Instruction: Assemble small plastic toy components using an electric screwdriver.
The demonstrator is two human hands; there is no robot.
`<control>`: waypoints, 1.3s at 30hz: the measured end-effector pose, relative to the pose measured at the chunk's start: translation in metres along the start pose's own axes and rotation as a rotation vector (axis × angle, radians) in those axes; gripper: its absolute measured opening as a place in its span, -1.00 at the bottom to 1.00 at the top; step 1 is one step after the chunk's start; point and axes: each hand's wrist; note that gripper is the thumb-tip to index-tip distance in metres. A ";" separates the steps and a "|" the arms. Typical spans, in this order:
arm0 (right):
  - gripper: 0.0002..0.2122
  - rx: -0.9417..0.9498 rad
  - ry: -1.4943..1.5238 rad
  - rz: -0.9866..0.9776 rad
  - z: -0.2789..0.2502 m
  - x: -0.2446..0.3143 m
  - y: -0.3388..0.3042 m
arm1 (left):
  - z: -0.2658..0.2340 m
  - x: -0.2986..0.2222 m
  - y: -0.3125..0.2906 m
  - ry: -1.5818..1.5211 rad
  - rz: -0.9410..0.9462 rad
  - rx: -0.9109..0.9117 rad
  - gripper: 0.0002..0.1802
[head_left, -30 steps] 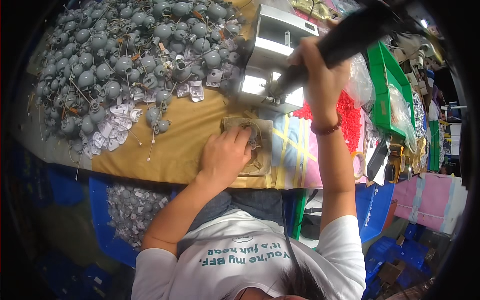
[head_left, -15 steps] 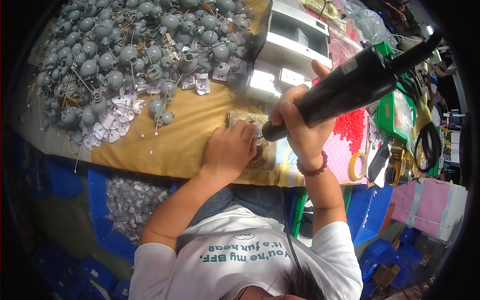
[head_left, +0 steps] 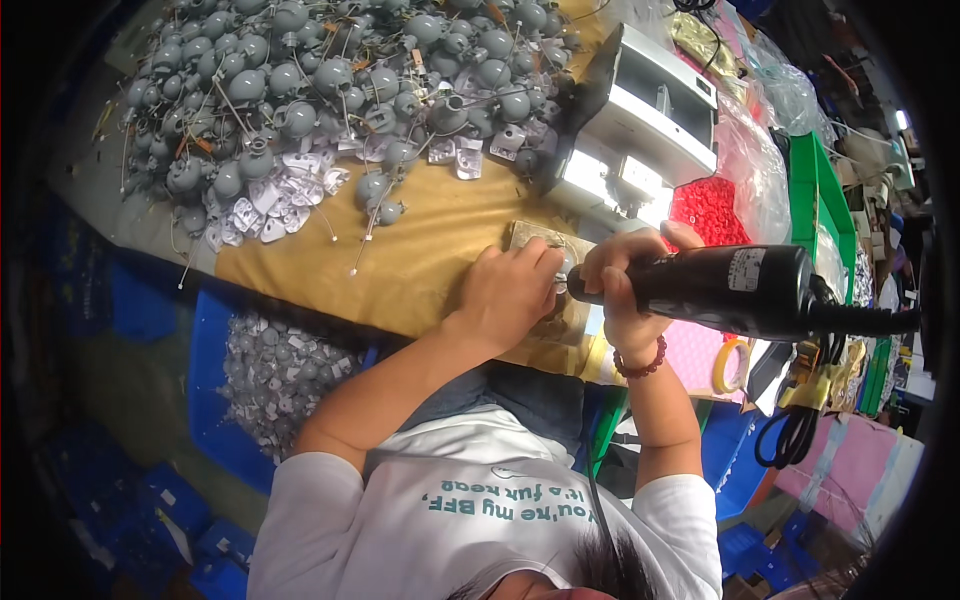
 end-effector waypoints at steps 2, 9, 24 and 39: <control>-0.35 -0.003 -0.014 -0.001 0.000 0.000 -0.001 | 0.001 0.000 0.001 -0.004 0.005 -0.014 -0.61; -0.38 0.022 0.003 -0.032 0.007 0.001 -0.003 | -0.004 -0.002 0.002 -0.041 -0.004 -0.002 -0.62; -0.46 -0.031 0.101 0.038 -0.001 0.010 0.005 | -0.005 -0.006 0.004 -0.005 -0.020 0.012 -0.64; -0.73 -0.411 -0.498 0.155 -0.045 -0.008 -0.038 | -0.008 0.001 -0.010 -0.019 0.083 -0.027 -0.62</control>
Point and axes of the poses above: each hand's wrist, its own y-axis towards the middle knuckle, its own z-axis out of the palm, x = y × z, and after that the axes turned 4 degrees about x, right-handed
